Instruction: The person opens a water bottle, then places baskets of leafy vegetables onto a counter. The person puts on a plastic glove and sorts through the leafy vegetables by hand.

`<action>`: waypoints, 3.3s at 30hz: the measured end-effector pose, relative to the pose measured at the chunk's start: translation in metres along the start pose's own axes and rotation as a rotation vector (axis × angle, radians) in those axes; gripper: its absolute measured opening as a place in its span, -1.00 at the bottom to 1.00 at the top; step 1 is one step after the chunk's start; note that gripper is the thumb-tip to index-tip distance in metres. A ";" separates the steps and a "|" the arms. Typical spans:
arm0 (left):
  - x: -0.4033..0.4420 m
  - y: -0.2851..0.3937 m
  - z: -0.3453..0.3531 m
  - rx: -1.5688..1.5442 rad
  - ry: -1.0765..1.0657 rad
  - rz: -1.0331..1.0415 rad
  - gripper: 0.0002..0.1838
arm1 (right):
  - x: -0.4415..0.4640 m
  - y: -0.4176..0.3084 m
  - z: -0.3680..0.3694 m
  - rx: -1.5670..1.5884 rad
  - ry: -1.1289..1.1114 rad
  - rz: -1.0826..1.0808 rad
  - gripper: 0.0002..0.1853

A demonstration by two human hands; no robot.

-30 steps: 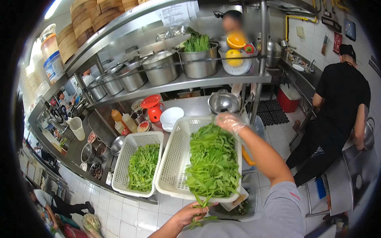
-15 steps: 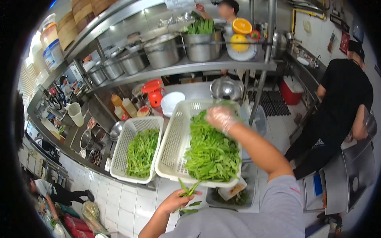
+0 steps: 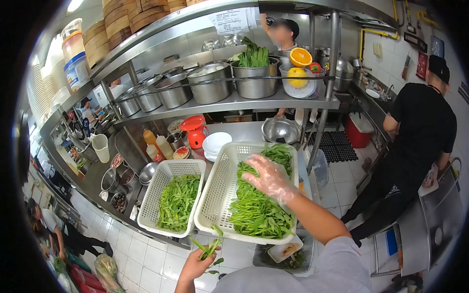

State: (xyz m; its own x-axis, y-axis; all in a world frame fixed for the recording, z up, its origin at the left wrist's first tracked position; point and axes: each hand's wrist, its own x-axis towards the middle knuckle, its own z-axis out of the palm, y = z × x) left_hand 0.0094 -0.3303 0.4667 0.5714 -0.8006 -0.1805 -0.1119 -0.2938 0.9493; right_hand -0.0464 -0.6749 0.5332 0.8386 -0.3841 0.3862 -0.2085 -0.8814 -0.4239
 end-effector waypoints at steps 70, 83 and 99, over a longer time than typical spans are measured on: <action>0.111 -0.007 0.122 -0.970 -0.632 -0.447 -0.38 | -0.148 0.152 0.069 -0.310 0.109 0.702 -0.64; 0.120 -0.013 0.120 -1.007 -0.763 -0.445 -0.39 | -0.156 0.153 0.072 -0.229 0.131 0.696 -0.70; 0.061 -0.033 -0.170 -0.505 0.198 -0.046 -0.67 | -0.126 0.030 -0.009 0.361 0.582 0.637 -0.73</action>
State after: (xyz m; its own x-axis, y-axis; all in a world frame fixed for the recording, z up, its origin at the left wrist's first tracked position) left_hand 0.1864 -0.2804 0.4682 0.7143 -0.6645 -0.2195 0.2940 0.0003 0.9558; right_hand -0.1630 -0.6555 0.4792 0.2157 -0.9289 0.3012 -0.2912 -0.3556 -0.8881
